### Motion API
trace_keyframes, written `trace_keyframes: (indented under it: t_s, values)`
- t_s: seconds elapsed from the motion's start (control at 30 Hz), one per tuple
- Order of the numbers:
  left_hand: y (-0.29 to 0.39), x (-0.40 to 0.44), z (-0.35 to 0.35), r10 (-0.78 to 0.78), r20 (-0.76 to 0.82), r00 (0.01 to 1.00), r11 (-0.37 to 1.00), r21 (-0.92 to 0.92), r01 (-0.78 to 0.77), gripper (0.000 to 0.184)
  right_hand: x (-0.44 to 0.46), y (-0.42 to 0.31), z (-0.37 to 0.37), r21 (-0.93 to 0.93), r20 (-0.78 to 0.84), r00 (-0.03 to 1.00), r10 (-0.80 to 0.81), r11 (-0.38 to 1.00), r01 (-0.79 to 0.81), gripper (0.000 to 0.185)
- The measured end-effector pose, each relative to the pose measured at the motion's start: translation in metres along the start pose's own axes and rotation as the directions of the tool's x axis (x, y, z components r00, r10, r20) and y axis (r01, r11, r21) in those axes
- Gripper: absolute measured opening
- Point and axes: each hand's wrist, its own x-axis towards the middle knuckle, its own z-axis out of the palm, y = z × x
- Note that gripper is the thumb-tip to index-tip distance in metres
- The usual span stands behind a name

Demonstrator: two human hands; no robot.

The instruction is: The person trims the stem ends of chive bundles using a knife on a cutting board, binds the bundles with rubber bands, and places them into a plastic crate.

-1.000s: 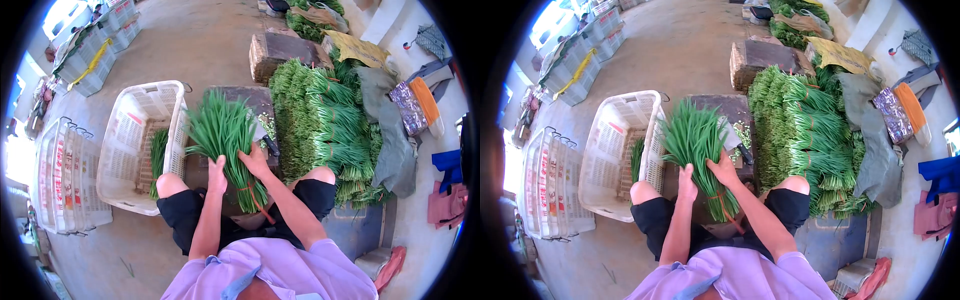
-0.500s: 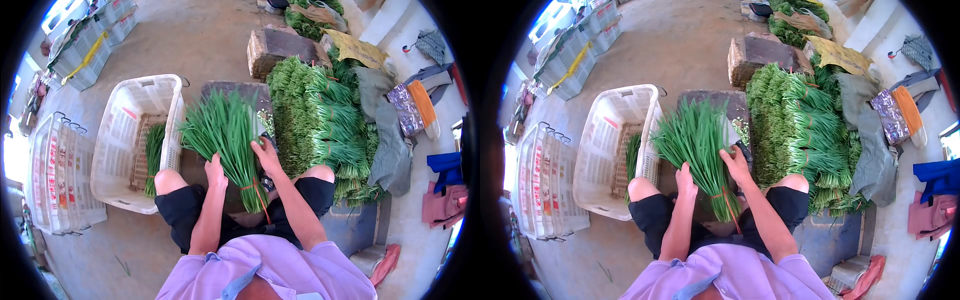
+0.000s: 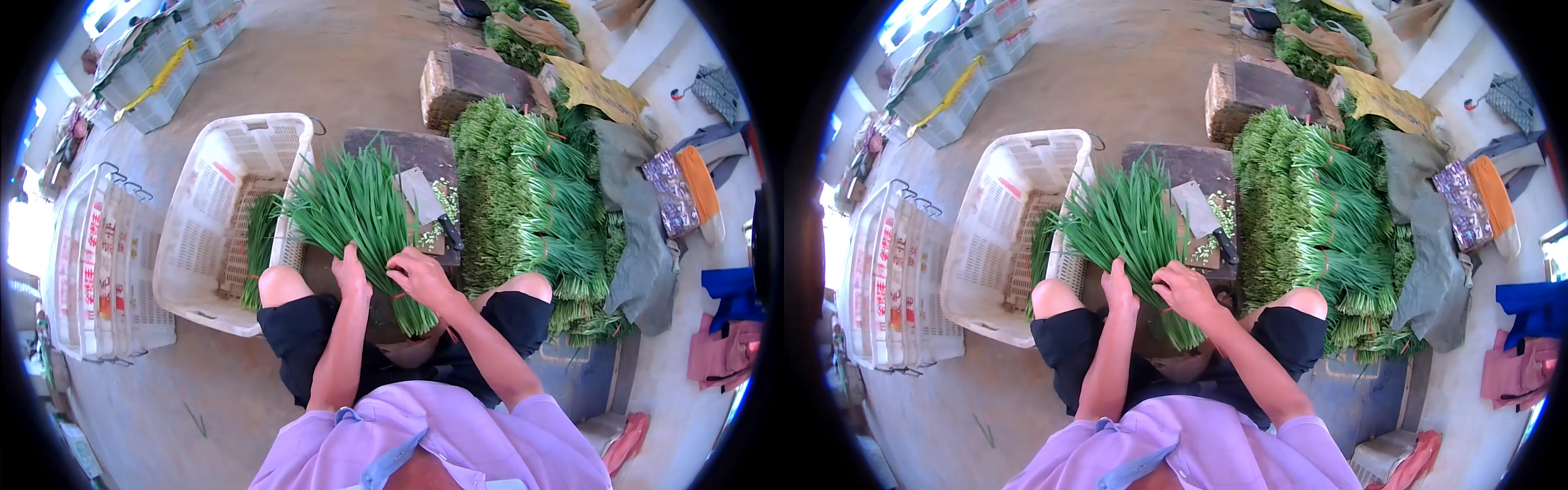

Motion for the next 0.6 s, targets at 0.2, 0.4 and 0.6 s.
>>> trace_keyframes:
  t_s: [0.2, 0.4, 0.6]
  values:
    - [0.006, 0.02, -0.011, -0.063, -0.037, 0.997, 0.997, -0.051, 0.061, 0.036, -0.035, -0.013, -0.041, 0.509, 0.829, 0.543, -0.137, 0.59, -0.627, 0.012]
    - [0.001, 0.014, -0.003, -0.128, -0.005, 0.992, 0.977, -0.173, 0.125, 0.03, -0.008, 0.025, -0.072, 0.324, 0.304, 0.845, 0.44, 0.787, -0.526, 0.066]
    - [-0.006, -0.023, 0.014, -0.053, 0.108, 0.993, 0.995, 0.086, 0.044, 0.03, 0.019, 0.029, 0.01, 0.326, 0.01, 0.941, 0.338, 0.889, -0.323, 0.096]
